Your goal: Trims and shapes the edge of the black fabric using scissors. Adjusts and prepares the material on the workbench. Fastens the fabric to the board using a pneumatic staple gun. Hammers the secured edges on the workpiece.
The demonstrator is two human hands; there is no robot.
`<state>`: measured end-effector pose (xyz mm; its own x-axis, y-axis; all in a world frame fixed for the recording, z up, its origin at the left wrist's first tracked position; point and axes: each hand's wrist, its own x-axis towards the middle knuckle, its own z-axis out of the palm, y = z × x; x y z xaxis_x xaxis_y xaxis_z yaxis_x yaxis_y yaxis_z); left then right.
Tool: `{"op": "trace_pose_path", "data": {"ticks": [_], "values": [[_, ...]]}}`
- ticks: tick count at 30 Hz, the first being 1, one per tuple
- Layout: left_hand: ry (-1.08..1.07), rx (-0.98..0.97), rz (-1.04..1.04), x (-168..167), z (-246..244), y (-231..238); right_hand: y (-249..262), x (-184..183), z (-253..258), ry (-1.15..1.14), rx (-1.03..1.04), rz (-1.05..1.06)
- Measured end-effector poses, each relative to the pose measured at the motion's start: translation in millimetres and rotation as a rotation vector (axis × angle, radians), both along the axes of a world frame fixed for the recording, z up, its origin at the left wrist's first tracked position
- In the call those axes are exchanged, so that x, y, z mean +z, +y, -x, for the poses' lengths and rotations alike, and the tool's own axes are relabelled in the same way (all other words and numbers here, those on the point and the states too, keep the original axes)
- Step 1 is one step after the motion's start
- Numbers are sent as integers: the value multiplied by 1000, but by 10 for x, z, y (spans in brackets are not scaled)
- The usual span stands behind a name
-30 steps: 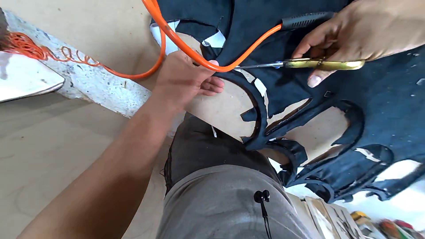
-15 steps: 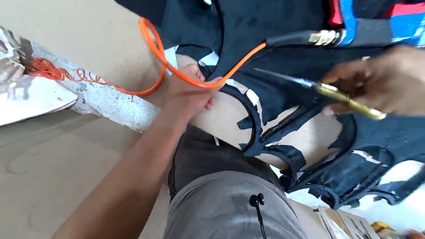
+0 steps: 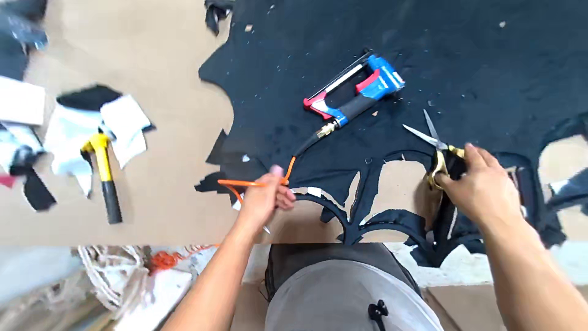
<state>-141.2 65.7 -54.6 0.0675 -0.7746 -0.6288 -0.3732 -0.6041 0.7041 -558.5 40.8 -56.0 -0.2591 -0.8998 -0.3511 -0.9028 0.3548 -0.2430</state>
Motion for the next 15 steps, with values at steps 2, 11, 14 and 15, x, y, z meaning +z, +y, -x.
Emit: {"op": "trace_pose_path", "data": {"ticks": [2, 11, 14, 15], "values": [[242, 300, 47, -49, -155, -339, 22, -14, -338, -63, 103, 122], [241, 503, 197, -153, -854, -1256, -216, -1230, -2058, -137, 516, 370], [162, 176, -35, -226, -680, -778, -200, -1196, -2013, -175, 672, 287], [145, 82, -84, -246, -593, -608, -160, -1171, -1938, -191, 717, 264]]}}
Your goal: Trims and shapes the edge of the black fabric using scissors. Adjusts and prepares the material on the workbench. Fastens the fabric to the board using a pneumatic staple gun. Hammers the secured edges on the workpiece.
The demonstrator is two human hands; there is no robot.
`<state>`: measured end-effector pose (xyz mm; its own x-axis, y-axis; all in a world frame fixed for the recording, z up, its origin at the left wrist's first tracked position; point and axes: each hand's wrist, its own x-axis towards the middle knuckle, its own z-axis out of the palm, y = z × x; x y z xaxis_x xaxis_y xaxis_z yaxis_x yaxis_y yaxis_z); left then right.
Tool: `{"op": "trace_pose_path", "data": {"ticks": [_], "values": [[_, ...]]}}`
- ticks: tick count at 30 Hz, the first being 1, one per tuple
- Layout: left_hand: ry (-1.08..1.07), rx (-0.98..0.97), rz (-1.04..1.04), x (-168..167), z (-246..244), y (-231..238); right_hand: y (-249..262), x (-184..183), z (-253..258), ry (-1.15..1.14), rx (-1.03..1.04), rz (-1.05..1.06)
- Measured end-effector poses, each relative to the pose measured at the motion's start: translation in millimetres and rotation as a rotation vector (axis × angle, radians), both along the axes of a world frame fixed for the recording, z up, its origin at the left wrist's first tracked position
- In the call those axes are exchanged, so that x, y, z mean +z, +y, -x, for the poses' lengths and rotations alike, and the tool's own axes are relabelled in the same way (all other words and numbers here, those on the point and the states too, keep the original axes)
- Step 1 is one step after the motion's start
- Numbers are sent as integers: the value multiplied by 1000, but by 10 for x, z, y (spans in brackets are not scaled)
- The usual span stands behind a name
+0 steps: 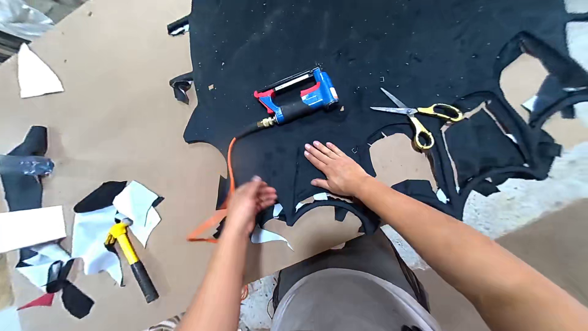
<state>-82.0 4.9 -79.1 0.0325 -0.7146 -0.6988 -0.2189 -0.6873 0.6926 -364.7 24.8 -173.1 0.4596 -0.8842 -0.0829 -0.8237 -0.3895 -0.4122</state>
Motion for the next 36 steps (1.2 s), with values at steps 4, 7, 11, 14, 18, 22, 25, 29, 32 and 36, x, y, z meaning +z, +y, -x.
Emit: {"op": "trace_pose_path", "data": {"ticks": [4, 7, 11, 14, 18, 22, 25, 29, 32, 36], "values": [[-167, -388, 58, 19, 272, 434, 484, 550, 220, -63, -189, -234], [-467, -774, 436, -34, 593, 540, 709, 901, 775, -69, -717, -138], [-608, -1018, 674, -241, 1404, 384, 401, 864, 1688, 120, -977, -73], [-744, -1075, 736, -444, 1851, 229, 237, 756, 1951, 233, -858, -137], [-823, -1040, 847, -571, 1893, 107, 268, 808, 2094, 233, -751, -237], [-852, -1083, 916, -527, 1989, 150, 250, 829, 2035, 331, -727, -313], [-868, -1069, 945, -555, 2079, 147, 180, 821, 2129, 320, -798, -288], [-737, -1102, 896, -571, 2061, 81, 186, 879, 2076, 265, -858, -358], [-645, -1154, 932, -581, 2083, 28, 264, 857, 1857, 233, -918, -343], [-534, -1203, 1123, -688, 1928, -12, 325, 853, 1766, 214, -912, -389]]}}
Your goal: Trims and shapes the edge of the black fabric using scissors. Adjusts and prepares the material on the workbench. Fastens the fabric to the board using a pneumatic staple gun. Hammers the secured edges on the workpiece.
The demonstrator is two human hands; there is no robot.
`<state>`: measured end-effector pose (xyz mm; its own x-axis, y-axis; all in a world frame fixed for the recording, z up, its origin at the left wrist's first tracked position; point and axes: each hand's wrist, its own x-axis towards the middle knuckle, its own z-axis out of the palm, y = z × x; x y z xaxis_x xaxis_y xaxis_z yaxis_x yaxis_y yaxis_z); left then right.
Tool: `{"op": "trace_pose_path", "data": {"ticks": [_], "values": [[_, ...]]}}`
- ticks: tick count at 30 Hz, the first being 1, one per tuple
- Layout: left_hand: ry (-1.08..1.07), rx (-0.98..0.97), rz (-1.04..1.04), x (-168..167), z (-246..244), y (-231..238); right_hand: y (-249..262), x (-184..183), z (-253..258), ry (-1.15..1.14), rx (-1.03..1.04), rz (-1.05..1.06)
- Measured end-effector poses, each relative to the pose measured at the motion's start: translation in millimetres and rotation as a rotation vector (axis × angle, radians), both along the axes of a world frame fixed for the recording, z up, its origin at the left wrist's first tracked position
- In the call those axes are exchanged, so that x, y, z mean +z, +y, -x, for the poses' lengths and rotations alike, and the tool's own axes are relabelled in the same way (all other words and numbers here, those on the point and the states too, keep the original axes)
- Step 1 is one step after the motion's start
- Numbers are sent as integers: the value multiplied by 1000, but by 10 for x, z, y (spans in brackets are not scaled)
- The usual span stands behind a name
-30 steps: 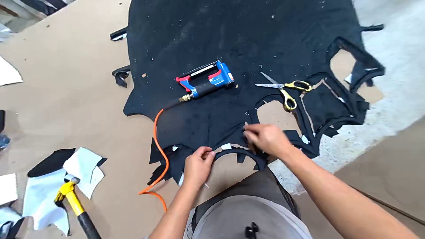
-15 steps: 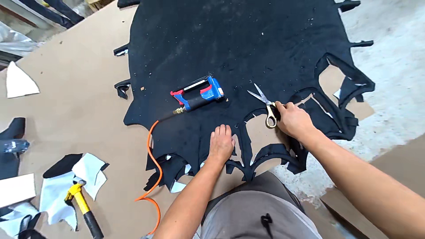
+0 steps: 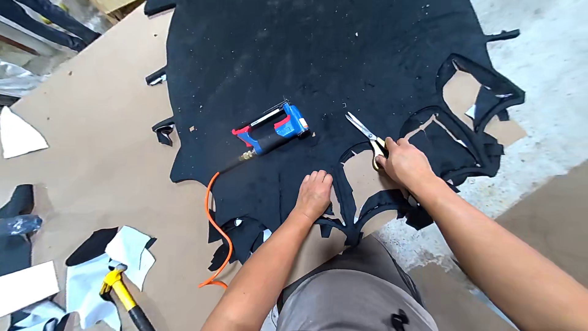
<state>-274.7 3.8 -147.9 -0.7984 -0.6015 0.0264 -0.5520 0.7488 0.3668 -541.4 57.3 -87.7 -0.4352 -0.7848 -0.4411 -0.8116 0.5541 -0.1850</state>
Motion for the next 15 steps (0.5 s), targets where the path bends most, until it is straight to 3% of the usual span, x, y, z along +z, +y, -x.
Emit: {"op": "trace_pose_path", "data": {"ticks": [3, 5, 7, 9, 12, 14, 15], "values": [[-36, -160, -61, 24, -269, 85, 66, 39, -93, -9, 0, -132], [-207, -197, -258, 229, -421, 153, 119, 5, -197, 34, -9, -122], [-380, -100, -446, 437, -512, 197, 170, -27, -224, 53, -11, -88], [-320, 76, -380, 434, -568, 258, 300, 22, -232, -39, -72, -45], [-262, 230, -266, 349, -358, 214, 747, 153, -423, -539, -256, 31], [-276, 265, -241, 298, -199, 197, 1097, 124, -731, -995, -363, -17], [-276, 275, -237, 283, -146, 188, 1216, 79, -882, -1117, -388, -65]]}}
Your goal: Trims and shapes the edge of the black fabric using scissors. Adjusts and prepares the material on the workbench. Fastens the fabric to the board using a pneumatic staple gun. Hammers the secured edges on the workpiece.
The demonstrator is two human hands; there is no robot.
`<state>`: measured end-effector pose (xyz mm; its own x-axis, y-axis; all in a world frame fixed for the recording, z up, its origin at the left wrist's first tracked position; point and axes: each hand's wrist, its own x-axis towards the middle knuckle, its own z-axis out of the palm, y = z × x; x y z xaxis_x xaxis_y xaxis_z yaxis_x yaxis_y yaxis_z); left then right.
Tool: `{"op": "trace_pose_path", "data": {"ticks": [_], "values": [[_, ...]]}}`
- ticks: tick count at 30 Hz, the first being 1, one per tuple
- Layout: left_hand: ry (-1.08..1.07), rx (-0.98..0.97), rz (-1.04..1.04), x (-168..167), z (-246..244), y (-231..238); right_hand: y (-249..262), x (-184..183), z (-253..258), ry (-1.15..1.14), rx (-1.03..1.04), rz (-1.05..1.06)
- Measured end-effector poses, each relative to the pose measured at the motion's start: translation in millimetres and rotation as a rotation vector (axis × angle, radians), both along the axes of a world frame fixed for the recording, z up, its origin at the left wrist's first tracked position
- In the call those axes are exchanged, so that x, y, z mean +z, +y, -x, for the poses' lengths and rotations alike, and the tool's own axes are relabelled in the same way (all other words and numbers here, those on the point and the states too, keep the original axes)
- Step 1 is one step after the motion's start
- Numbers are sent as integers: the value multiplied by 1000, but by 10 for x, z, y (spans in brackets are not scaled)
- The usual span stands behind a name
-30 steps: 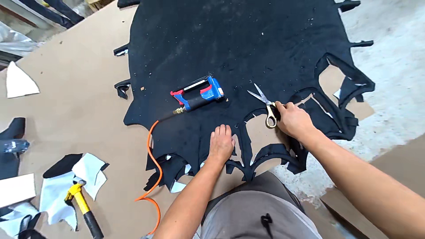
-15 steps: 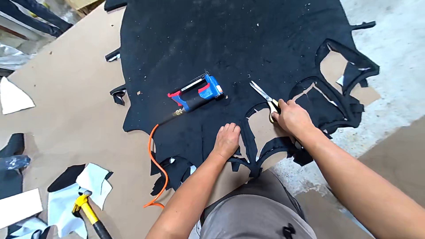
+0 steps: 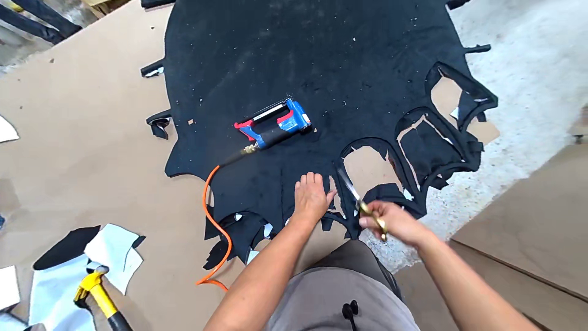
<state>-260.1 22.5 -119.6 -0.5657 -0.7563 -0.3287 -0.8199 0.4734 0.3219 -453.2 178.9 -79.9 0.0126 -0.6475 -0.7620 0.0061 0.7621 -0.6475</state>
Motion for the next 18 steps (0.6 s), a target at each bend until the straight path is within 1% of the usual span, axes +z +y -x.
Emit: {"op": "trace_pose_path", "data": {"ticks": [2, 4, 7, 11, 14, 18], "values": [[5, 8, 0, -5, 41, -28, 93, -124, -207, -154, 16, -22], [7, -8, -6, -16, 33, -68, 13, -239, -294, -193, -14, -3], [19, -18, -12, 4, 31, -110, -211, -317, -330, -130, -65, 13], [41, -26, -15, 32, 41, -94, -214, -360, -400, -44, -123, 35], [44, -58, 32, -15, 73, -41, -176, -345, -459, -41, -170, 38], [25, -41, -54, 112, 84, -131, -156, -301, -480, -107, -223, 33]]}}
